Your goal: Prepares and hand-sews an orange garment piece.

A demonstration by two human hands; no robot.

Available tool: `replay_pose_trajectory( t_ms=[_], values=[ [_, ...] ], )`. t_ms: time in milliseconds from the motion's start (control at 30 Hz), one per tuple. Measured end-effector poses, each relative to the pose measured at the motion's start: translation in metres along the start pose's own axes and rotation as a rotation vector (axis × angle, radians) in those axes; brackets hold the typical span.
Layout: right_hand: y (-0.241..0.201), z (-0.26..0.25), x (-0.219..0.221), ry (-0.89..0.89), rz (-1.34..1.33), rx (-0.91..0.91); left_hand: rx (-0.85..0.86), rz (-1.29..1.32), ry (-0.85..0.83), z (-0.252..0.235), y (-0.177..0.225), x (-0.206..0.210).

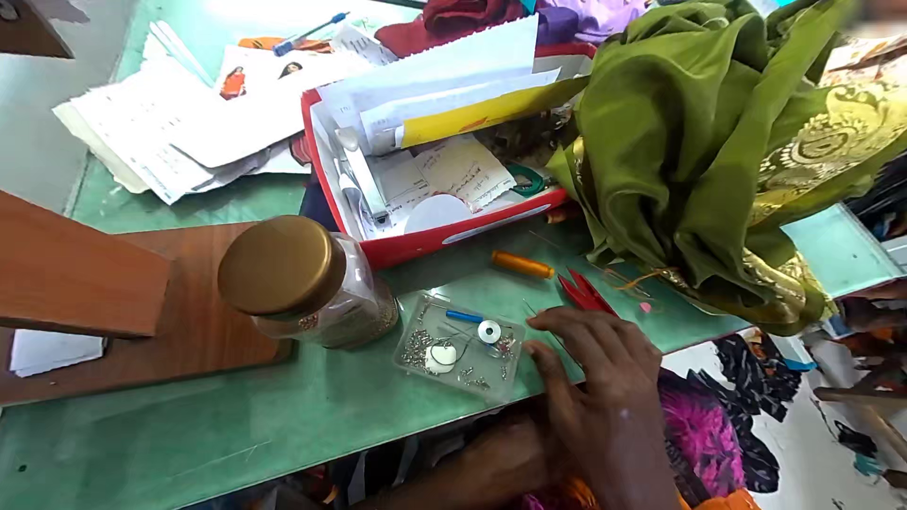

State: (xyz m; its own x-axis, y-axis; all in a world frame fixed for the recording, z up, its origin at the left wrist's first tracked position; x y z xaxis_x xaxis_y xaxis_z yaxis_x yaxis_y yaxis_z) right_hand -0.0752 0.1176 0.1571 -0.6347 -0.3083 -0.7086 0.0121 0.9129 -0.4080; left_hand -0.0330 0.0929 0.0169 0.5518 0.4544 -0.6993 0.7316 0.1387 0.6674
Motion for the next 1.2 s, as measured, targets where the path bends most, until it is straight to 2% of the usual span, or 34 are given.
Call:
replay_pose_trajectory(
  t_ms=[33,67,233,333,433,600,767,867,1033,1133,1200],
  values=[
    [0.006,-0.001,-0.002,0.004,0.016,0.024,-0.066,0.105,-0.158,-0.002,0.003,-0.004],
    [0.011,-0.001,-0.004,0.015,0.025,0.043,-0.095,0.152,-0.245,-0.004,0.005,-0.006],
    [0.025,0.008,-0.009,0.044,0.048,0.101,-0.204,0.205,-0.446,-0.004,-0.003,0.006],
    [0.034,0.012,-0.01,0.064,0.084,0.138,-0.206,0.21,-0.44,-0.005,-0.002,0.004],
    [0.043,0.014,-0.015,0.092,0.133,0.186,-0.104,0.11,-0.293,-0.006,0.004,-0.009],
    [0.056,0.022,-0.015,0.094,0.155,0.253,-0.12,0.093,-0.376,-0.005,0.0,0.0],
    [0.059,0.019,-0.016,0.088,0.15,0.27,-0.081,0.064,-0.355,-0.006,0.004,0.0],
    [0.048,0.003,-0.014,0.08,0.124,0.208,-0.074,0.057,-0.348,-0.009,0.007,-0.003],
    [0.021,-0.036,0.014,-0.016,0.04,0.038,-0.166,0.073,-0.523,-0.003,0.009,-0.002],
    [0.013,-0.048,0.034,-0.112,0.06,-0.008,-0.095,0.113,-0.387,-0.003,0.006,-0.006],
    [0.011,-0.052,0.036,-0.156,0.058,-0.014,-0.077,0.156,-0.355,-0.002,0.001,-0.005]
  ],
)
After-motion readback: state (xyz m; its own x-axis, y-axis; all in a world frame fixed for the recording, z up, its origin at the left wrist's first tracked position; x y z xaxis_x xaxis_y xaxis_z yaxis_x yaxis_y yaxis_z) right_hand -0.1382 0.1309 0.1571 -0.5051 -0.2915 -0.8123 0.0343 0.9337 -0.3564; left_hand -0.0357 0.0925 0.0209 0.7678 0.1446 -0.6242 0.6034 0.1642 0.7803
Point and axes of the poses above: each hand's wrist, its own z-axis away from the middle knuckle, its own x-axis out of the palm, y = z × x, the point moved 10 cm from there along -z, towards the middle knuckle, and after that the axes turned 7 degrees about y, right-handed, at the moved point
